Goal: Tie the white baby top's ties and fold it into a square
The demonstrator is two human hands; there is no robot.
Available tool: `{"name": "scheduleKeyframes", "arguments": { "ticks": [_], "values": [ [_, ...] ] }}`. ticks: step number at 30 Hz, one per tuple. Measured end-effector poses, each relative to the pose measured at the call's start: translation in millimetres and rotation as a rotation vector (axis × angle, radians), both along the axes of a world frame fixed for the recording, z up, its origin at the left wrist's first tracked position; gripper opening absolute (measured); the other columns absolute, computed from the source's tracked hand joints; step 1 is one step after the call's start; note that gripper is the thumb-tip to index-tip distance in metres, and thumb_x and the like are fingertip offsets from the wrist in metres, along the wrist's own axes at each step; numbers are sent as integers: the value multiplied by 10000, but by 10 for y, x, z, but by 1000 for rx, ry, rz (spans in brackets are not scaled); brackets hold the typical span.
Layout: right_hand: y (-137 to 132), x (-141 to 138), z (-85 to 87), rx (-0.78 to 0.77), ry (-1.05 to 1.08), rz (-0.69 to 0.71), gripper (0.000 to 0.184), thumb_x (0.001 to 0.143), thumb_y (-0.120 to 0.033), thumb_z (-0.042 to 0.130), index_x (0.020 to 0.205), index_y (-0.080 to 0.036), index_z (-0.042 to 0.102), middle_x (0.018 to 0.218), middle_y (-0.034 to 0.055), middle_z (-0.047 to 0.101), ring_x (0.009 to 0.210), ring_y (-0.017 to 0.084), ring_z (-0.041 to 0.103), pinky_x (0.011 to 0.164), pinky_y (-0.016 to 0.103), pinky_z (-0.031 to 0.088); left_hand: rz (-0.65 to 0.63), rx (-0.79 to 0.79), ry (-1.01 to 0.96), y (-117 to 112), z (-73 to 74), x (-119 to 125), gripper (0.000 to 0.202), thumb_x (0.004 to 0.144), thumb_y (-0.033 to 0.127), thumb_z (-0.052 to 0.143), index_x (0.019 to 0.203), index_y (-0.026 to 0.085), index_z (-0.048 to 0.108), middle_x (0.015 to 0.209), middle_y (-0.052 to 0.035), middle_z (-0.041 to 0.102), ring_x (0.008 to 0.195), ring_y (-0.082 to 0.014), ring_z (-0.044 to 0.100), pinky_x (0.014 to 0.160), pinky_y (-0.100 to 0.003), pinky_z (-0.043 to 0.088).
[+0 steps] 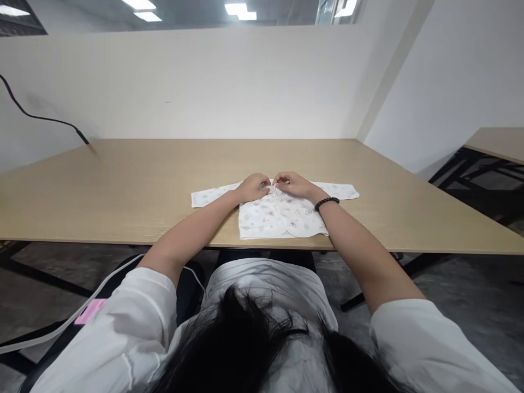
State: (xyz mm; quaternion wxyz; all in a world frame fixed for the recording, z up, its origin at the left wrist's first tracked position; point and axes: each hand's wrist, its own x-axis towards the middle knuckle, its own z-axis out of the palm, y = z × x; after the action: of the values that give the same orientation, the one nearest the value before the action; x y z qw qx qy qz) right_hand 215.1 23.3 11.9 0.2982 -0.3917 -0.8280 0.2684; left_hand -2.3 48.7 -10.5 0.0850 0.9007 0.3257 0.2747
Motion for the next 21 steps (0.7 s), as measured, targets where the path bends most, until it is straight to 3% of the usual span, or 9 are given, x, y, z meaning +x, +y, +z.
{"name": "scheduleKeyframes", "arguments": {
  "ticks": [9,16,21],
  "values": [
    [87,-47,-87,103,17,29,203,773,-304,576,816,-163,715,829,54,693,741,171,554,737,314,435,-27,78,73,-35,-3,10,193,904,254,537,959,161,697,996,-113,664,973,-246,606,919,-379,462],
    [164,-46,-186,74,58,-28,179,731,-356,669,766,-183,637,689,9,628,646,155,544,633,282,418,-20,65,113,-55,-5,38,224,937,259,491,908,165,692,851,-86,635,843,-229,598,786,-331,467],
    [145,-29,-160,227,-22,-97,204,735,-348,702,697,-199,569,656,2,601,618,152,516,594,269,382,-21,54,90,-34,-10,29,256,929,281,490,853,168,707,839,-88,642,822,-228,598,771,-334,467]
  ]
}}
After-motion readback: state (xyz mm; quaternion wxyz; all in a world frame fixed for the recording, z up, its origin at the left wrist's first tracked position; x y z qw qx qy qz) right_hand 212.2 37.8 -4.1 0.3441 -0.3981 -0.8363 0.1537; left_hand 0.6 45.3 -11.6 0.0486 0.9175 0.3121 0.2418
